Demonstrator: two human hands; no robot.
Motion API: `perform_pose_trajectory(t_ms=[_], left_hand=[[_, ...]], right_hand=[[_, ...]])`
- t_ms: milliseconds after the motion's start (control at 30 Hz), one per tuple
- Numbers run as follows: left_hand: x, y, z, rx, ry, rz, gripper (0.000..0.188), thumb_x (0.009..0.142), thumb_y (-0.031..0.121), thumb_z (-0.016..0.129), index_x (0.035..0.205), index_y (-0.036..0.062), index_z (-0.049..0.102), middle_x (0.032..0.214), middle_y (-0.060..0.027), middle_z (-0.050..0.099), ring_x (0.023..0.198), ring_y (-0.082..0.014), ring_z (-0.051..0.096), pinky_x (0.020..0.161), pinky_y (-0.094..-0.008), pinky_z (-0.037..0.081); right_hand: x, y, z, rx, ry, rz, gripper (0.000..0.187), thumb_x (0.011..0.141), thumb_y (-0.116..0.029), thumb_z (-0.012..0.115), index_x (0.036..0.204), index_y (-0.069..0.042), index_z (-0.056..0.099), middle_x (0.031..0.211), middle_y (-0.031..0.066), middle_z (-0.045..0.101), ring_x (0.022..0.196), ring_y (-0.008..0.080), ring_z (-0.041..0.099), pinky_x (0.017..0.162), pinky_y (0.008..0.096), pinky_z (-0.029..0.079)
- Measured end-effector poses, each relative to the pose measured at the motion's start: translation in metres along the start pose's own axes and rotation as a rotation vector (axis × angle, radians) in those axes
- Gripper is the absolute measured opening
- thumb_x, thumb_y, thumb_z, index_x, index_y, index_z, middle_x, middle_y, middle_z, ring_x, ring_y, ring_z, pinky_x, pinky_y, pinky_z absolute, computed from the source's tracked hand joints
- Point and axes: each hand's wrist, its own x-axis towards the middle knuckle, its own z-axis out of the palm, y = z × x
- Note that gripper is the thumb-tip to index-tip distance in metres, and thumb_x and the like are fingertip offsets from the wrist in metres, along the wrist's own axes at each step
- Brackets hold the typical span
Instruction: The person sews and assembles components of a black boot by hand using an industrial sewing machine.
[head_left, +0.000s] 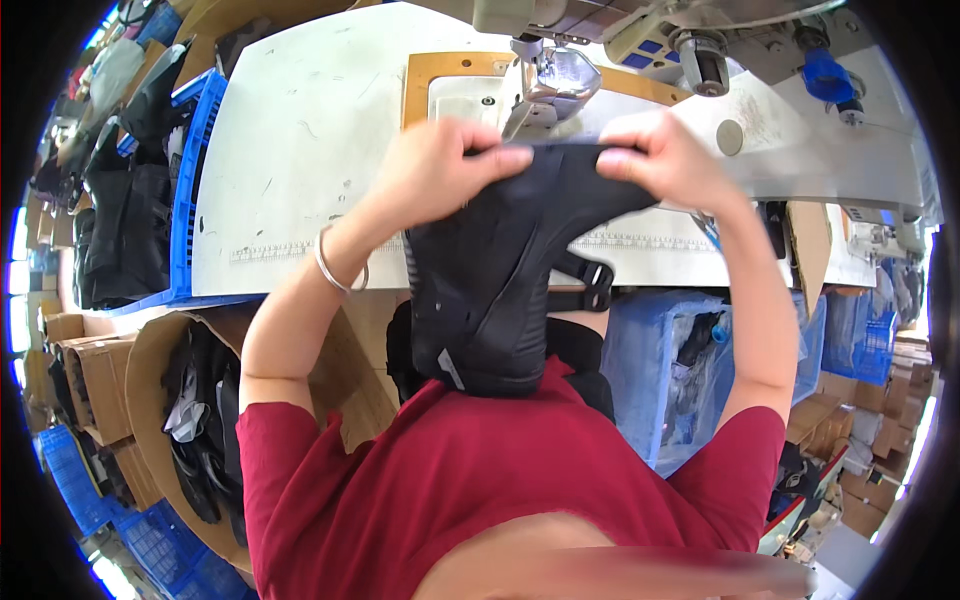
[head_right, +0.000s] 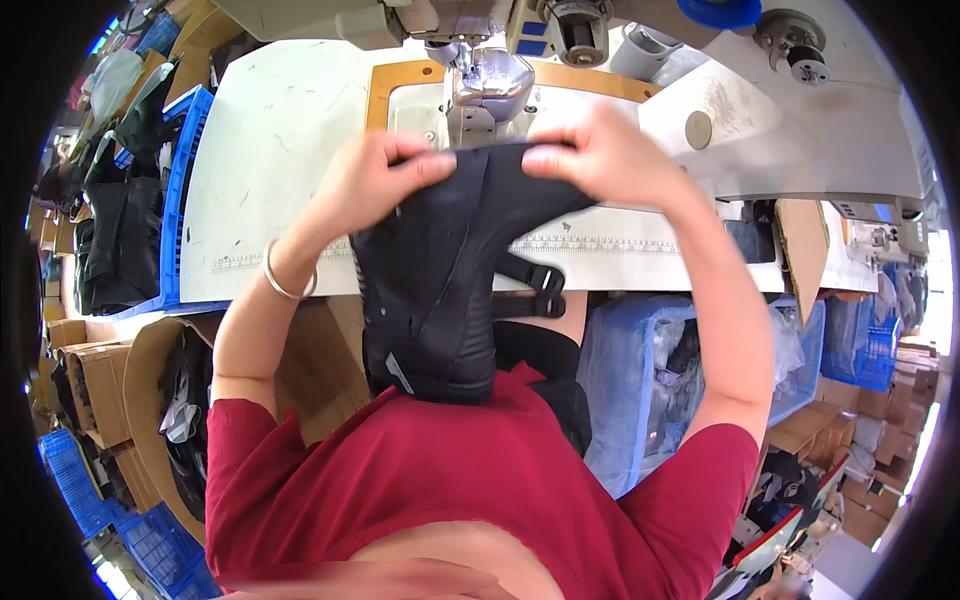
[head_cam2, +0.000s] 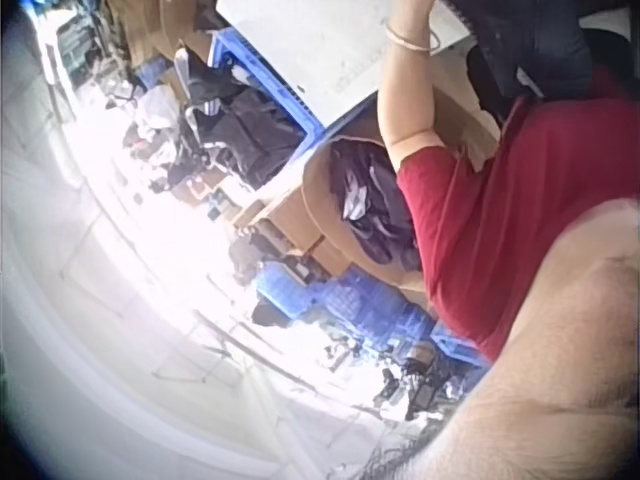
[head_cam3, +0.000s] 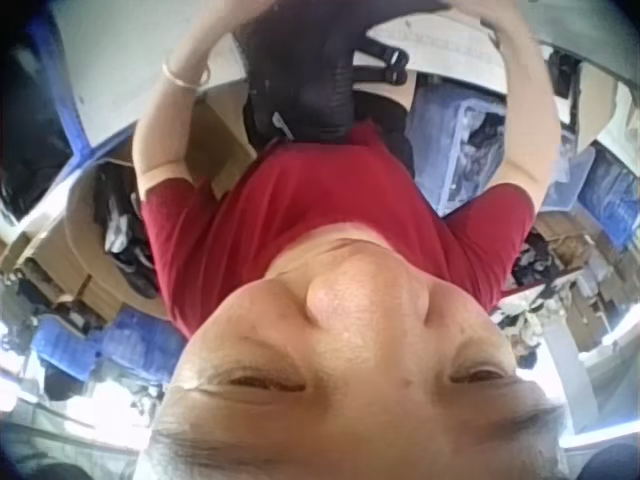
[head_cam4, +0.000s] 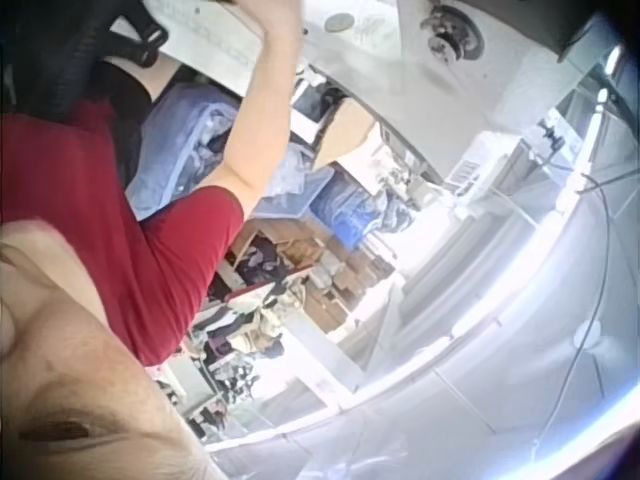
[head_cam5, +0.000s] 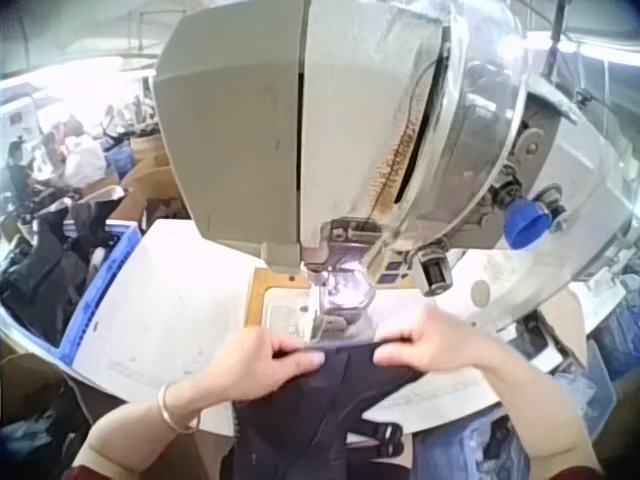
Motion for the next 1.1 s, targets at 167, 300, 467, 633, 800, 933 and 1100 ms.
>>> perform_pose_trajectory(t_ms=[167,300,467,633,800,933,1100], left_hand=[[0.035,0.001,-0.02,-0.091,0.128,0.12,0.045,0.086,0.047,0.062,0.085,0.0035,0.071,0.06,-0.0038,0.06,0.056,-0.012,0.055,0.057,-0.0291,0.043],[0.044,-0.008,-0.02,-0.138,0.053,-0.008,0.046,0.087,0.046,0.063,0.086,0.0005,0.07,0.059,-0.0021,0.057,0.057,-0.0082,0.049,0.057,-0.0267,0.042],[0.047,-0.006,-0.022,-0.171,0.216,0.033,0.042,0.087,0.042,0.063,0.092,0.0011,0.071,0.066,-0.009,0.063,0.061,-0.012,0.054,0.062,-0.0294,0.045],[0.038,0.006,-0.02,-0.007,0.244,0.027,0.041,0.086,0.041,0.063,0.097,0.0029,0.071,0.069,-0.0164,0.066,0.063,-0.023,0.064,0.064,-0.0326,0.048],[0.037,0.016,-0.021,0.035,0.258,-0.01,0.043,0.086,0.043,0.062,0.093,0.0012,0.072,0.069,-0.0168,0.066,0.063,-0.0262,0.065,0.063,-0.0334,0.048],[0.031,0.005,-0.02,0.021,0.326,0.04,0.04,0.085,0.04,0.064,0.089,0.0002,0.071,0.076,-0.0167,0.067,0.069,-0.0273,0.065,0.066,-0.034,0.049],[0.022,0.015,-0.011,-0.076,0.426,0.194,0.022,0.084,0.021,0.067,0.091,0.0009,0.062,0.085,-0.0118,0.06,0.077,-0.0229,0.057,0.071,-0.0337,0.047]], right_hand=[[0.013,-0.019,-0.02,-0.333,0.455,0.053,0.047,0.078,-0.041,0.069,0.083,0.006,0.066,0.066,0.0178,0.063,0.06,0.027,0.062,0.061,0.0348,0.047],[0.025,0.002,-0.019,-0.388,0.542,0.023,0.06,0.072,-0.048,0.07,0.062,0.01,0.058,0.058,0.0241,0.056,0.059,0.0357,0.061,0.058,0.0407,0.047],[0.032,0.01,-0.008,-0.59,0.541,0.218,0.034,0.075,-0.035,0.073,0.095,-0.007,0.072,0.094,0.0106,0.071,0.086,0.0242,0.067,0.075,0.0328,0.051],[0.036,0.031,0.012,-0.528,0.705,0.111,0.032,0.077,-0.033,0.073,0.092,-0.005,0.071,0.091,0.0099,0.071,0.086,0.0257,0.067,0.076,0.0348,0.051],[0.035,0.027,0.012,-0.462,0.739,0.155,0.035,0.074,-0.038,0.076,0.086,-0.004,0.072,0.085,0.0098,0.072,0.081,0.0271,0.068,0.075,0.0359,0.051],[0.03,-0.003,0.009,-0.248,0.66,0.189,0.034,0.073,-0.034,0.078,0.089,-0.004,0.071,0.087,0.0102,0.072,0.084,0.0256,0.068,0.076,0.0335,0.051],[0.031,0.047,0.018,-0.635,0.661,0.064,0.033,0.07,-0.025,0.081,0.097,-0.008,0.071,0.097,0.0096,0.07,0.091,0.0266,0.065,0.084,0.037,0.049]])
